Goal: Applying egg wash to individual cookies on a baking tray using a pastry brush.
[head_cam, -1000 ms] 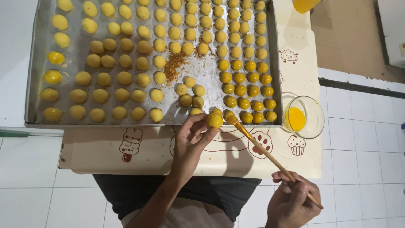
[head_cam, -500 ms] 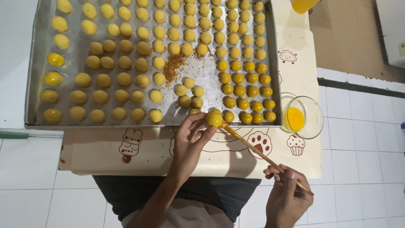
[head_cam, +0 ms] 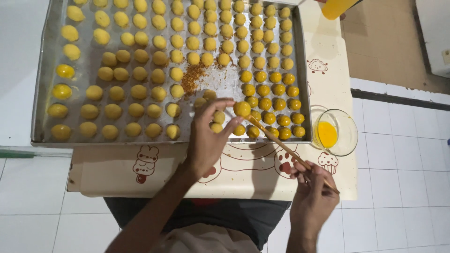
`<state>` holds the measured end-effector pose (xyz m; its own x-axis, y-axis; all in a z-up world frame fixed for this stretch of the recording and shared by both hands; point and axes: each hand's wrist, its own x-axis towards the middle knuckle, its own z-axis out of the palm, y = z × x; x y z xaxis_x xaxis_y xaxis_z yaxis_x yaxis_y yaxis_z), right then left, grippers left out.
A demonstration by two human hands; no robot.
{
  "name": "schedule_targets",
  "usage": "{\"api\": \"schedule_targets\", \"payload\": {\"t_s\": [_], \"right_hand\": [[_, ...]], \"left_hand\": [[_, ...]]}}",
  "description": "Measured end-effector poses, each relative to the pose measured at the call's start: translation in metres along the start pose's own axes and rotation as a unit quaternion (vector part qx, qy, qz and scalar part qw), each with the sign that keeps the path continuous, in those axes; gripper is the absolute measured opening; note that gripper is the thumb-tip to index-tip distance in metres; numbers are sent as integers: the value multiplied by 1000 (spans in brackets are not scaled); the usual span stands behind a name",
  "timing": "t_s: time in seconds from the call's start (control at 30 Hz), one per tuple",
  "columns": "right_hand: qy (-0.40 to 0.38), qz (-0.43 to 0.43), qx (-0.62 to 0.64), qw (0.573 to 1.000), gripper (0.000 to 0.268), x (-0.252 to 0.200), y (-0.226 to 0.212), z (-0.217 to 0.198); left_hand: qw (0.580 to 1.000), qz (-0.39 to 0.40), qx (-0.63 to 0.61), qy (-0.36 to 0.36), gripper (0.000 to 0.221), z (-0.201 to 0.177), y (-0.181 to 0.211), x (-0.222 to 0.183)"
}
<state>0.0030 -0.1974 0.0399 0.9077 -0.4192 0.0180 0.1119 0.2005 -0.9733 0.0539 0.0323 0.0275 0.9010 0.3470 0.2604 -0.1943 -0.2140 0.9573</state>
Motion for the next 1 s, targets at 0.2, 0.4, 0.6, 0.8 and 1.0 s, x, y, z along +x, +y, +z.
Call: {"api": "schedule_targets", "payload": {"t_s": [0.2,0.4,0.6,0.8,1.0], "right_hand": [[-22,-27,10,999,17,12,3,47],[-26,-71,-41,996,17,32,29,75],[-39,-72,-82,993,21,39,35,90],[-51,-110,-133,984,24,49,57,82],[-67,-146,-158,974,19,43,45,97]], "left_hand": [[991,13,120,-53,28,-10,-22,53],[981,63,169,-68,27,-15,-68,98],[952,29,286,-102,24,-10,-66,115],[945,29,305,-114,24,-3,-73,119],[936,28,332,-114,18,3,-75,122]]}}
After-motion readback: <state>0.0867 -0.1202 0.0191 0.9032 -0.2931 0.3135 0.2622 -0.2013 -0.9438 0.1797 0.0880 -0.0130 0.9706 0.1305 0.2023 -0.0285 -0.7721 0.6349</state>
